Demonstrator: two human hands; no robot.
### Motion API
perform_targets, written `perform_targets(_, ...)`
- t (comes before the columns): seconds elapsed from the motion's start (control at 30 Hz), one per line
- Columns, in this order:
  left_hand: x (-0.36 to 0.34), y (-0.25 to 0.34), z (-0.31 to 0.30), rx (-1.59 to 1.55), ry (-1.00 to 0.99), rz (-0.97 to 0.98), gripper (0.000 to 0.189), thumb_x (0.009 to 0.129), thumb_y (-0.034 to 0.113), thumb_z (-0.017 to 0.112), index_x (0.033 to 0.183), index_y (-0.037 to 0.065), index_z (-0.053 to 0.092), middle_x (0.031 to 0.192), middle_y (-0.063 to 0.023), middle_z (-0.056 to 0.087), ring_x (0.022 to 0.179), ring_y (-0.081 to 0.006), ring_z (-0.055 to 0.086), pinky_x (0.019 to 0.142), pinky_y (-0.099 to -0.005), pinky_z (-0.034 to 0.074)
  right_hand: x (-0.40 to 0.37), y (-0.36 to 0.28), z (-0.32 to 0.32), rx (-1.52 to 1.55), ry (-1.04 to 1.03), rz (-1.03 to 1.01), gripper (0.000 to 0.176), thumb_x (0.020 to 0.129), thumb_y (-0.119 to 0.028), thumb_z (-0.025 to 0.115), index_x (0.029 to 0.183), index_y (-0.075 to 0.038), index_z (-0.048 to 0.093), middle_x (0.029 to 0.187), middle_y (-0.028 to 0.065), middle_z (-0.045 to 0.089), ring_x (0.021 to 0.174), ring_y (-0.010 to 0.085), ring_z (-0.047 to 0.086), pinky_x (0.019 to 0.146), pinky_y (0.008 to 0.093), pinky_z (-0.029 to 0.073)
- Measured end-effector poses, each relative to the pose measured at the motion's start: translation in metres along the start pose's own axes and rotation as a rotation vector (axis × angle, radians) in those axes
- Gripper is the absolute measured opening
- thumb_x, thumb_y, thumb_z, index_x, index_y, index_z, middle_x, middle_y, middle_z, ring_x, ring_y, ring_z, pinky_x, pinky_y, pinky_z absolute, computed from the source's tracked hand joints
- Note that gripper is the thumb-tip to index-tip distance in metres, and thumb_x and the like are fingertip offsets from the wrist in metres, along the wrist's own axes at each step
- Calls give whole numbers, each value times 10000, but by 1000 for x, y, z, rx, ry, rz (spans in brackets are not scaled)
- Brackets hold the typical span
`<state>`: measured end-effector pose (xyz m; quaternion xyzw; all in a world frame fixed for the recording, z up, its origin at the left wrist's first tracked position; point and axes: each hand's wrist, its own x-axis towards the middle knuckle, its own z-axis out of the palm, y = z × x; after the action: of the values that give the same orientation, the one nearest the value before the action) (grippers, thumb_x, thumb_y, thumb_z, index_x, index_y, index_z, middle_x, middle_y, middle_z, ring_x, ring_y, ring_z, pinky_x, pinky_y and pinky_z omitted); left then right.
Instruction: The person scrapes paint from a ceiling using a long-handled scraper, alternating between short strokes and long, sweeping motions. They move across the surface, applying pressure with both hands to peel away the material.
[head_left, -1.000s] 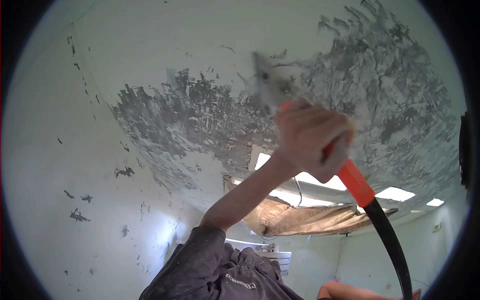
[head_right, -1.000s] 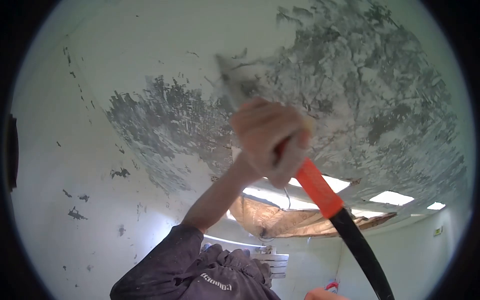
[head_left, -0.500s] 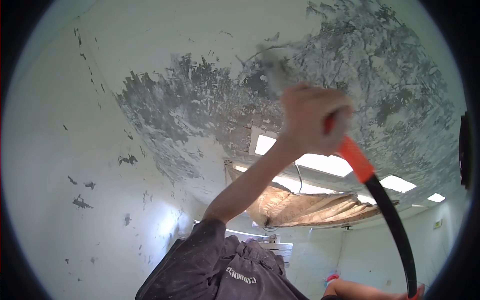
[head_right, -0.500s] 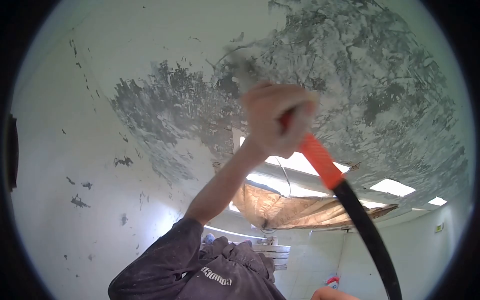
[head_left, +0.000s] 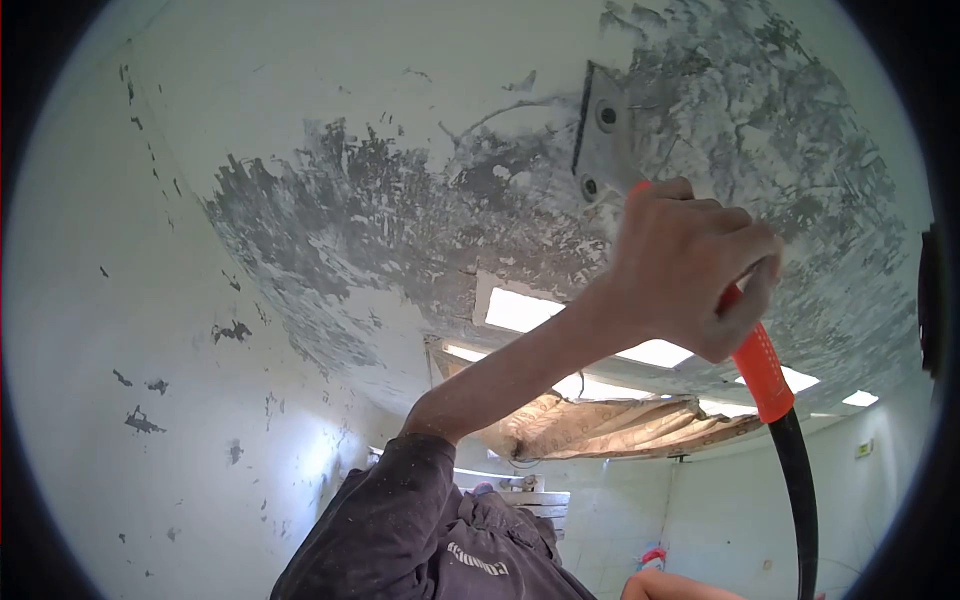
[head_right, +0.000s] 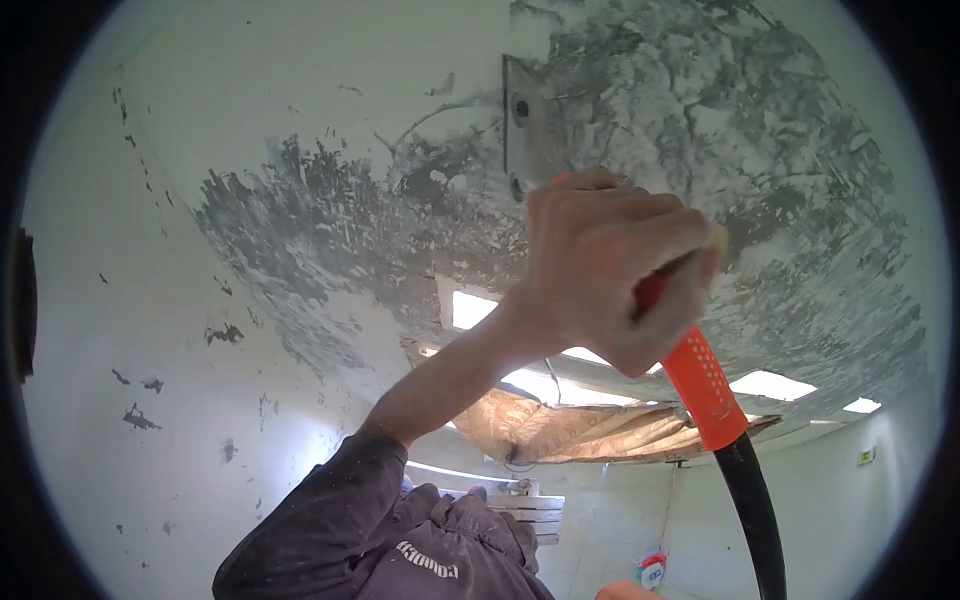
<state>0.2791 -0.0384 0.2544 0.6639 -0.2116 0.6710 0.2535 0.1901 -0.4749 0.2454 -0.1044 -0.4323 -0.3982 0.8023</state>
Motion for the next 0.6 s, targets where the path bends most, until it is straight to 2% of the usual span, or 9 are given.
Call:
perform_targets(0.07,-1,-2,-6,38,-35,-64,22,616,149,621,609,160,604,468,49,514,358,-144,432,455,-323,280,-4,1,-2,150,13,72,571,993,-490,341,536,-153,395,433,-51,396,342,111,356,407,299,370)
perform_targets(0.2,1,0,-7,53,-12,-56,61,638,132,622,594,166,595,441,61,472,354,-122,415,452,-300,281,-5,0,-2,143,-59,87,574,989,-489,361,531,-146,404,426,-39,396,343,111,375,402,283,379)
perform_targets(0.23,1,0,-7,67,-18,-51,71,638,125,626,589,166,594,434,65,464,353,-113,406,452,-292,277,-4,3,0,136,1,86,563,986,-475,380,533,-143,408,428,-37,395,352,108,384,414,281,372)
perform_targets(0.27,0,0,-4,66,-24,-58,71,638,125,626,589,166,594,434,65,464,353,-113,406,452,-292,277,0,5,-5,259,-50,198,551,983,-472,398,538,-148,413,432,-49,399,362,104,394,433,284,373)
perform_targets(0.33,-1,2,-2,97,-13,-91,71,640,128,619,585,164,593,430,65,463,348,-128,395,455,-304,284,8,4,-14,133,-15,181,540,979,-468,412,536,-160,397,437,-67,404,368,96,399,448,286,381)
perform_targets(0.37,1,2,0,109,-10,-93,71,640,128,619,585,164,593,430,65,463,348,-128,395,455,-304,284,9,4,-16,142,-15,190,540,979,-468,412,536,-160,397,437,-67,404,368,96,399,448,286,381)
perform_targets(0.43,5,3,6,12,-72,-130,56,641,130,611,592,155,603,451,50,492,359,-147,420,473,-321,304,12,4,-16,127,-26,61,517,974,-452,424,544,-168,383,440,-83,406,368,85,395,445,284,375)
perform_targets(0.47,8,6,12,28,-64,-137,56,641,130,611,592,155,603,451,50,492,359,-147,420,473,-321,304,14,0,-18,145,-94,83,506,977,-441,420,554,-168,375,438,-84,402,361,79,382,441,281,367)
perform_targets(0.6,13,14,23,14,-100,-109,39,643,151,622,611,129,619,492,25,535,392,-175,478,502,-346,330,30,-10,-31,90,-72,26,501,981,-433,411,556,-169,381,436,-82,409,352,81,379,432,279,373)
